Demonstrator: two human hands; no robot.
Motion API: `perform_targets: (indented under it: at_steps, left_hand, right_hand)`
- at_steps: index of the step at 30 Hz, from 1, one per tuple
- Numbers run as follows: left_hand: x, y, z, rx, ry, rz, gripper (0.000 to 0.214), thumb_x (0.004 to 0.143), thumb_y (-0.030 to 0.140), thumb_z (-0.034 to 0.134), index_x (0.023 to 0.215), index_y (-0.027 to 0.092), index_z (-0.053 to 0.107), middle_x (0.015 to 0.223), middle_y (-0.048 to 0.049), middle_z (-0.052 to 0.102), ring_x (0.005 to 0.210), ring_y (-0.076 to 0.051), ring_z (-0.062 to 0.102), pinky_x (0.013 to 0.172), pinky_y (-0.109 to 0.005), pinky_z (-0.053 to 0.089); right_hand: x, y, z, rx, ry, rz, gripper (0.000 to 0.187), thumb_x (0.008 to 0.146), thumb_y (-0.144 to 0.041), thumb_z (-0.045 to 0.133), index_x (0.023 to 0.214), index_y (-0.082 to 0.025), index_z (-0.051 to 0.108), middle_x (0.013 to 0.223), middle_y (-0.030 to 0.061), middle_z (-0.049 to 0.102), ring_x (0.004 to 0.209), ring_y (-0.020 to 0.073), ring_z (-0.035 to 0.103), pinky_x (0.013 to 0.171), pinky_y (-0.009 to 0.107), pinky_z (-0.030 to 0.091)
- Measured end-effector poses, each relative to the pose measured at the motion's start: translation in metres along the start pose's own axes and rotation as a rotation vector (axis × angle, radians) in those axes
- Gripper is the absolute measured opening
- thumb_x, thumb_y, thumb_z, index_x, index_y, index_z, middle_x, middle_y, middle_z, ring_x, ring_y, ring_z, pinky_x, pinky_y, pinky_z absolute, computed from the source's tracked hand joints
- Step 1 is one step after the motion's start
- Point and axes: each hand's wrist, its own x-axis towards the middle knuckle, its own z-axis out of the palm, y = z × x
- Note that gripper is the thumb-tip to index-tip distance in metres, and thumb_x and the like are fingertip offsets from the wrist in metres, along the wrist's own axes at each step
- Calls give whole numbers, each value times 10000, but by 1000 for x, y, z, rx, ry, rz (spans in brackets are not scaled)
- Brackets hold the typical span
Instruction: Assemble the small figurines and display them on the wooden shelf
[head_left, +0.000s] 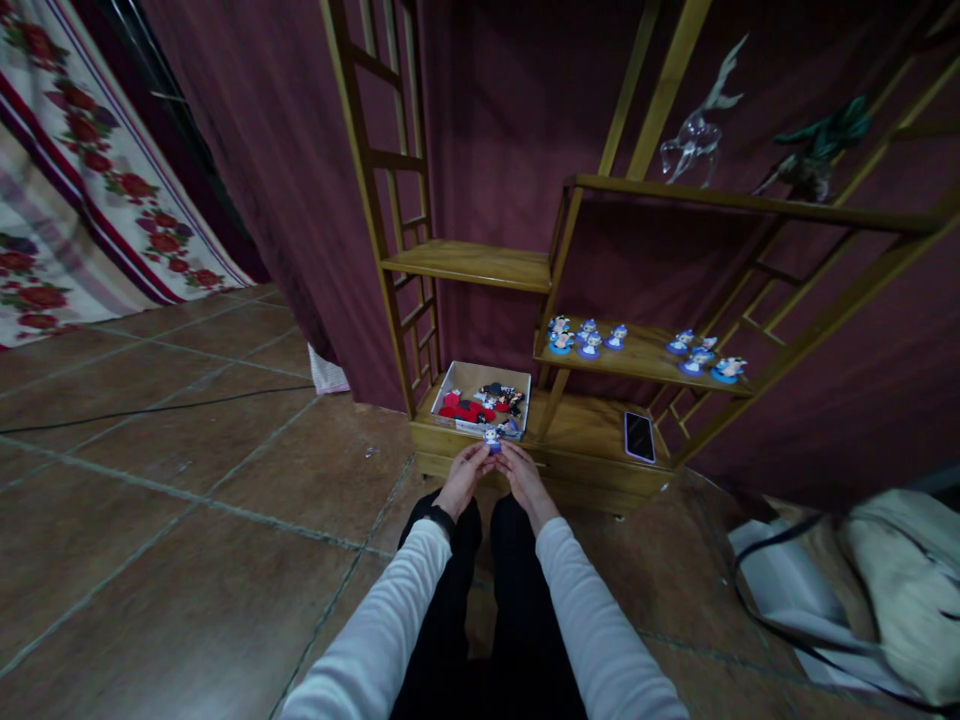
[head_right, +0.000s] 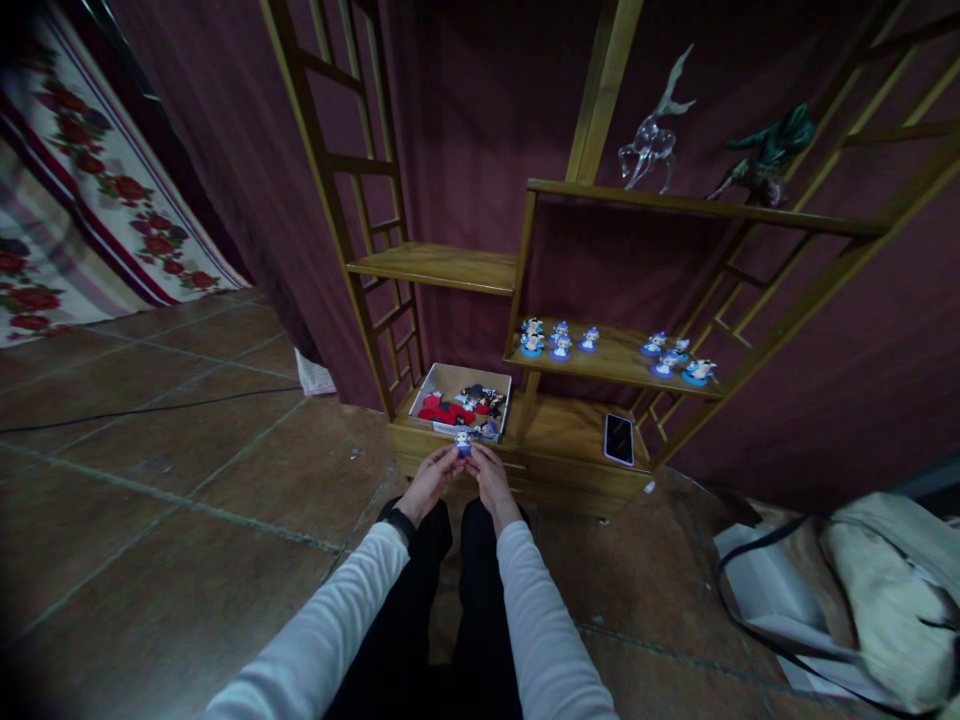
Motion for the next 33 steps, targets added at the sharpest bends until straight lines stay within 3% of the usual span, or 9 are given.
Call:
perform_targets:
  at_steps: [12,21,26,33]
  left_hand:
    - [7,-2,-9,-115,-43,-186,219,692,285,681,827,121,627,704,-65,671,627,-115,620,652,-234,487]
    - [4,-5,-5,-90,-19,-25,367,550,140,767,890,149,628,803,-41,676,725,-115,617,735,-249,443]
    - [5,-8,-5,-34,-28,50,437,503,148,784,915,135,637,800,-52,677,694,-124,605,708,-260,432]
    - [7,-10,-8,67,-16,101,455,482,186,792,908,130,643,798,-60,674,718,-140,600,765,-299,429]
  right_hand:
    - [1,2,-1,-70,-48,-25,255,578,-279,710,822,-212,673,846,12,693,726,131,601,709,266,441]
    - [2,1,1,-39,-4,-7,280,581,-232,661,860,-210,664,860,18,696,803,161,611,780,309,439]
    - [0,-2,2,-20,4,22,237,630,-291,616,847,-206,655,879,28,692,788,156,610,749,295,447]
    - [2,4,-2,5,11,-1,228,574,-218,655,800,-189,644,786,18,689,724,147,606,727,289,444]
